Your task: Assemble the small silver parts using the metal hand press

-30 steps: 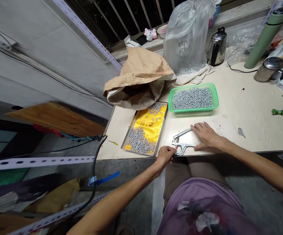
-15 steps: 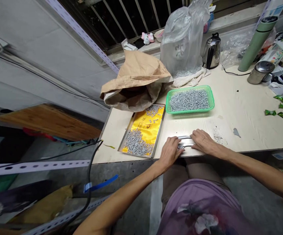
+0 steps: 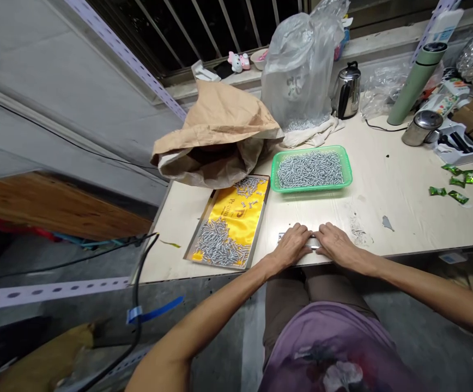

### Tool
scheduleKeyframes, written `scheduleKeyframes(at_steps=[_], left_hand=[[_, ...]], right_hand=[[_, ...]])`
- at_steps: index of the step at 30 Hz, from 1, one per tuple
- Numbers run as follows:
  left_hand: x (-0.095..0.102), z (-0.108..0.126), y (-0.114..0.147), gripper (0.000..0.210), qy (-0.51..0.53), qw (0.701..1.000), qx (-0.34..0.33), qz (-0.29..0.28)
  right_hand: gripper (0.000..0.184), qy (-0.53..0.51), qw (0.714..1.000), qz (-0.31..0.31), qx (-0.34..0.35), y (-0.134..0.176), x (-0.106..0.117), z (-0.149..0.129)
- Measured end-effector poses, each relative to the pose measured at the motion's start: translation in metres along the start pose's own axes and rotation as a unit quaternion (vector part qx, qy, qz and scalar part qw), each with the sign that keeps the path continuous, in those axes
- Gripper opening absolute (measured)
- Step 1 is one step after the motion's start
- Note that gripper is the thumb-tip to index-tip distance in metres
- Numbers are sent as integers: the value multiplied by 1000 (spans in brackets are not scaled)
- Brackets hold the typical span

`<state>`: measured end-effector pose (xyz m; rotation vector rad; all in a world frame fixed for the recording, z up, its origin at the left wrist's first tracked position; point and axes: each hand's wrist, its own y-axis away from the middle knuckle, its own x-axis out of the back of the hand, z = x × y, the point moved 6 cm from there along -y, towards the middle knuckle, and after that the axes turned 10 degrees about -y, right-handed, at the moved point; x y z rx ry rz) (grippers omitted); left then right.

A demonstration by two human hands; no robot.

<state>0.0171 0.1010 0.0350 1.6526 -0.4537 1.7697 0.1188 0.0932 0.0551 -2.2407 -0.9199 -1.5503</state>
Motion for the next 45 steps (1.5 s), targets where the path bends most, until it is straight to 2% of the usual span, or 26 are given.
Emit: scheduleKeyframes(at_steps=[3,7,10,12,14,16,18,20,23,25,27,29,33,35,37,39,41,43,45], left_hand=[[-3,0,-1,16,10,1000,17,-7],[-7,0,-3,11,21,999,40,-13],[-7,-2,-4,11,17,998,52,2],[-7,-2,-2,19,21,998,57,33],[-10,-1,2,31,30,994,64,83],[-17,3,10,37,34,986,76,143],[-26,14,18,38,34,978,76,193],[-36,29,24,38,37,972,61,223],[-43,49,26,41,53,969,43,239],[-41,53,24,44,67,966,51,243],[-36,53,21,47,82,965,60,244],[-33,52,17,51,98,965,60,236],[-40,53,12,45,112,973,68,191],[-43,61,19,36,99,977,38,184],[-40,65,35,30,79,976,-1,204],[-30,55,60,28,52,969,-4,242],[-13,28,89,29,13,960,38,279],[4,-17,115,30,-29,944,162,285],[16,-61,134,27,-60,929,269,247]], right_hand=[[7,-20,1000,6,-3,-1,-7,1],[14,-20,1000,19,-10,-3,-13,2],[10,-17,1000,25,-7,-2,-11,3],[11,-16,999,38,0,0,-6,7],[30,-23,998,48,22,2,-1,12],[39,-38,997,48,47,1,2,19],[33,-45,997,45,52,-3,5,30],[20,-31,998,49,29,-12,7,42],[19,-7,998,58,-3,-30,13,54],[19,18,997,69,-21,-42,19,54],[19,49,996,76,-20,-51,24,44],[19,58,996,58,39,-58,22,18],[11,30,975,-42,215,-61,-2,-45],[11,40,964,-67,253,-63,-14,-63],[15,45,959,-66,273,-68,-22,-72],[14,31,958,-42,281,-74,-20,-74],[15,7,961,12,277,-78,-5,-69],[20,-16,962,90,257,-82,24,-57],[23,-28,959,169,225,-85,62,-38]])
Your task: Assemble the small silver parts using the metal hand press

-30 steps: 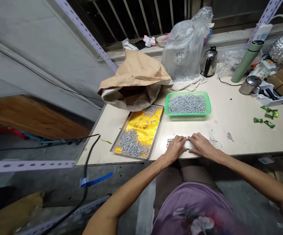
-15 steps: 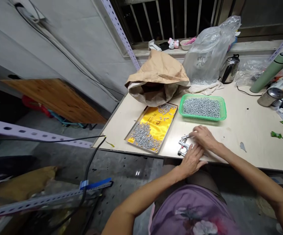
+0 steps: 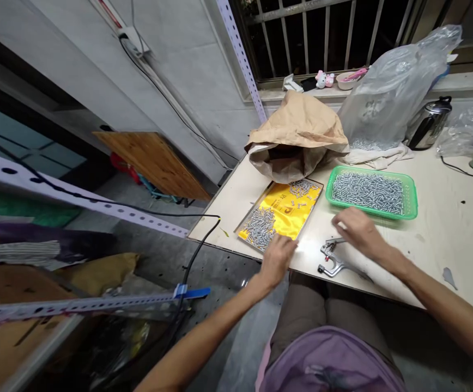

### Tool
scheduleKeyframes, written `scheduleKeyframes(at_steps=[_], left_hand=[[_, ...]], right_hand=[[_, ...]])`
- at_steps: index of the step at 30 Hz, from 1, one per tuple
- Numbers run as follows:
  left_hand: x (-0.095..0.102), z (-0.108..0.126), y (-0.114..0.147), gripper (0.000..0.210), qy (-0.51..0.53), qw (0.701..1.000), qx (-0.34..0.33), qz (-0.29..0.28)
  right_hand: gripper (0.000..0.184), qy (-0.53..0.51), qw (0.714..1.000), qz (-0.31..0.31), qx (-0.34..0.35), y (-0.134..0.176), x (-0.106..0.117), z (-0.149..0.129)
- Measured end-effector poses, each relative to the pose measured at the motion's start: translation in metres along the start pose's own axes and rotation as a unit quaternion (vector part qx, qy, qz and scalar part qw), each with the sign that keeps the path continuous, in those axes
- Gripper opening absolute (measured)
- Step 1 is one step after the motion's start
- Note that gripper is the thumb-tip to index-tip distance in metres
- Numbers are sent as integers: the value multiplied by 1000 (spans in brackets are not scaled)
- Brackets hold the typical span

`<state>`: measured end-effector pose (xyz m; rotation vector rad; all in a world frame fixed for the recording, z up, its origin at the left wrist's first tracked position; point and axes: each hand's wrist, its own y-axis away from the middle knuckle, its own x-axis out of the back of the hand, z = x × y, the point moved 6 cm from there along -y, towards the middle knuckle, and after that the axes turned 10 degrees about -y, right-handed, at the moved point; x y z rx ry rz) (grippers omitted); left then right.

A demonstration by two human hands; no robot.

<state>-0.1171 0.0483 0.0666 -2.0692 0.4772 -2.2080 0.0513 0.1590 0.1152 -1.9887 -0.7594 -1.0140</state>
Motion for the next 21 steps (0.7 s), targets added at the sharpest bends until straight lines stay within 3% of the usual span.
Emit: scheduleKeyframes(at_steps=[2,4,7,9,16,21], left_hand=[[-3,-27,-12,26,-32,997,18,-69],[-12,-38,-20,26,-40,989,-6,-141],[-24,-37,-25,25,-32,977,-49,-204],[-29,-36,-26,21,-16,974,-58,-219],[-35,-40,-26,18,-15,972,-52,-229],[-38,-37,-27,20,-44,970,-63,-232]], right_hand=[[21,42,997,52,-37,-5,35,22],[20,102,988,90,-78,-7,63,41],[27,137,981,99,-99,1,77,50],[28,111,987,74,-87,13,66,42],[26,-42,995,-24,-83,75,-4,8],[26,-87,991,-44,-92,99,-19,1]])
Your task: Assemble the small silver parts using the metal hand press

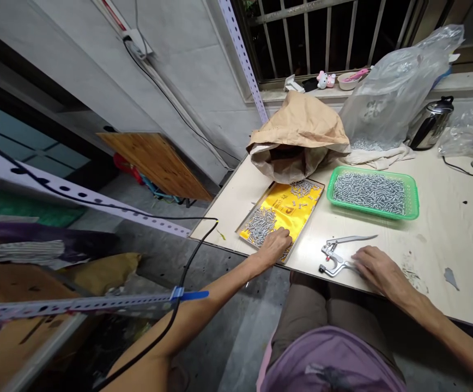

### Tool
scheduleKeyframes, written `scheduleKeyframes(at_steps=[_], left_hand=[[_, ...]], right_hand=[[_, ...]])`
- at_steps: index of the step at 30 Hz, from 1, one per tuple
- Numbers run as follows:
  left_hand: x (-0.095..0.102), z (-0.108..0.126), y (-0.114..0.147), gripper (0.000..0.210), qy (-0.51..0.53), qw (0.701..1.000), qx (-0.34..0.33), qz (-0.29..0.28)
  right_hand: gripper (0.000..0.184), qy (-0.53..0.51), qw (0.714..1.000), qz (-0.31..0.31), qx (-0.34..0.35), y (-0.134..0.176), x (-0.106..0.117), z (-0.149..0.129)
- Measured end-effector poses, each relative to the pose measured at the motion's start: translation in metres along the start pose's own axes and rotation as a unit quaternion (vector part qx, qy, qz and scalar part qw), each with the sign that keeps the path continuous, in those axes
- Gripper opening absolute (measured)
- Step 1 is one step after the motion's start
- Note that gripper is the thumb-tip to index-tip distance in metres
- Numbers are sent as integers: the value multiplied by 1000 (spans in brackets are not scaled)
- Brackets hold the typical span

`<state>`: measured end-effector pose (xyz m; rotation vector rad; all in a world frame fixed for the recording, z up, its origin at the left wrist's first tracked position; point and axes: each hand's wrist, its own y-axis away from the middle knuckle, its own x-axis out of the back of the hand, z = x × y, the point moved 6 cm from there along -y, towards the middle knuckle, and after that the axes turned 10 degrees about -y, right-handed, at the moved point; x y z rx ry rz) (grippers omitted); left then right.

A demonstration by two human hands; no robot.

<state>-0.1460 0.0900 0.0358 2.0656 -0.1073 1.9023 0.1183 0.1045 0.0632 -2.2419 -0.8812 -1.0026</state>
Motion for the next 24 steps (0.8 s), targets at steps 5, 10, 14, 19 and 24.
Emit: scheduleKeyframes(at_steps=[5,10,14,19,24], left_hand=[[16,-17,-2,14,118,987,88,71],[23,-1,6,12,377,907,174,64],[5,47,8,7,545,809,218,-43],[-9,77,-4,4,574,766,275,-86],[-17,89,-12,4,607,732,290,-108]], right_hand=[[26,-14,1000,7,-15,5,2,-3],[22,-1,999,8,-38,12,0,-13],[16,51,997,-10,-63,18,-10,-17],[19,133,986,-26,-93,21,-20,-6],[20,150,982,-17,-109,26,-16,6]])
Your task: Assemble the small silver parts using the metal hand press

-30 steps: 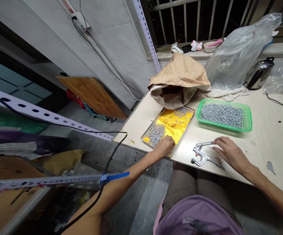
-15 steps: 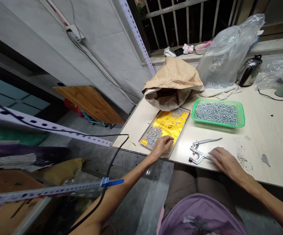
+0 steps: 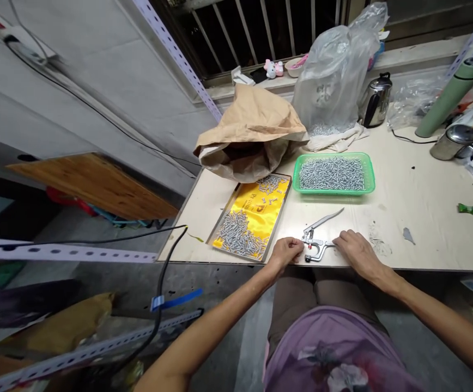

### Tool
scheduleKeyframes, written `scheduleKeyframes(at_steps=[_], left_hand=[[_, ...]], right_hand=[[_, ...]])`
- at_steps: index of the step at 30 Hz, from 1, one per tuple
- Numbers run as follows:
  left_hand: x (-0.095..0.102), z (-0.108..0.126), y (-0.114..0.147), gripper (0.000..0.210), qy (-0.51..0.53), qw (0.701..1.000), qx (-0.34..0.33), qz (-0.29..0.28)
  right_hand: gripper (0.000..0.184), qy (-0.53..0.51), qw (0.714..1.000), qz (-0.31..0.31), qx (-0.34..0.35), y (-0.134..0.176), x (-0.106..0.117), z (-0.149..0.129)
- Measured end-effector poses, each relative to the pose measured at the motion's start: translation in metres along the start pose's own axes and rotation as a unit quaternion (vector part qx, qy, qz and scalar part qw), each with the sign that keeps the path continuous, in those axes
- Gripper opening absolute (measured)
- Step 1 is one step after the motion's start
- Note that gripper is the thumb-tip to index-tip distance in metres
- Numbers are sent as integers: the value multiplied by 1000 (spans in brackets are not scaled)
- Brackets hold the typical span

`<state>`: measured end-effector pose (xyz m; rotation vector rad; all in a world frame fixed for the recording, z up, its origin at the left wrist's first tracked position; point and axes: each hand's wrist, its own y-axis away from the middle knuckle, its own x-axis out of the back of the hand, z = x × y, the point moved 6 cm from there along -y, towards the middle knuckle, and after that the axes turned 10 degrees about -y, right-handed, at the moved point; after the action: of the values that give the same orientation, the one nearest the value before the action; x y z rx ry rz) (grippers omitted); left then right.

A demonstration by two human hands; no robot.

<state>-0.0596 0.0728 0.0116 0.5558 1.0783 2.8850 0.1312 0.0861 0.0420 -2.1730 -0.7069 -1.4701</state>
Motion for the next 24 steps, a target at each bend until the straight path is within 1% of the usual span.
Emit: scheduleKeyframes(at_steps=[4,7,13,18,24], left_hand=[[-13,-4,-2,9,39,998,8,-45],[-16,-6,-4,12,33,998,3,-48],[-15,-11,-6,18,-46,998,8,-40],[-14,-7,-7,17,-105,993,22,-46],[-14,-4,-9,20,-154,985,44,-62]], right_hand=[[18,-7,1000,-3,-6,3,0,3],[18,-11,1000,3,-8,4,0,1],[19,-10,1000,27,-7,5,3,-2],[21,11,999,30,-5,4,1,-2],[19,7,999,35,-5,5,0,-3]])
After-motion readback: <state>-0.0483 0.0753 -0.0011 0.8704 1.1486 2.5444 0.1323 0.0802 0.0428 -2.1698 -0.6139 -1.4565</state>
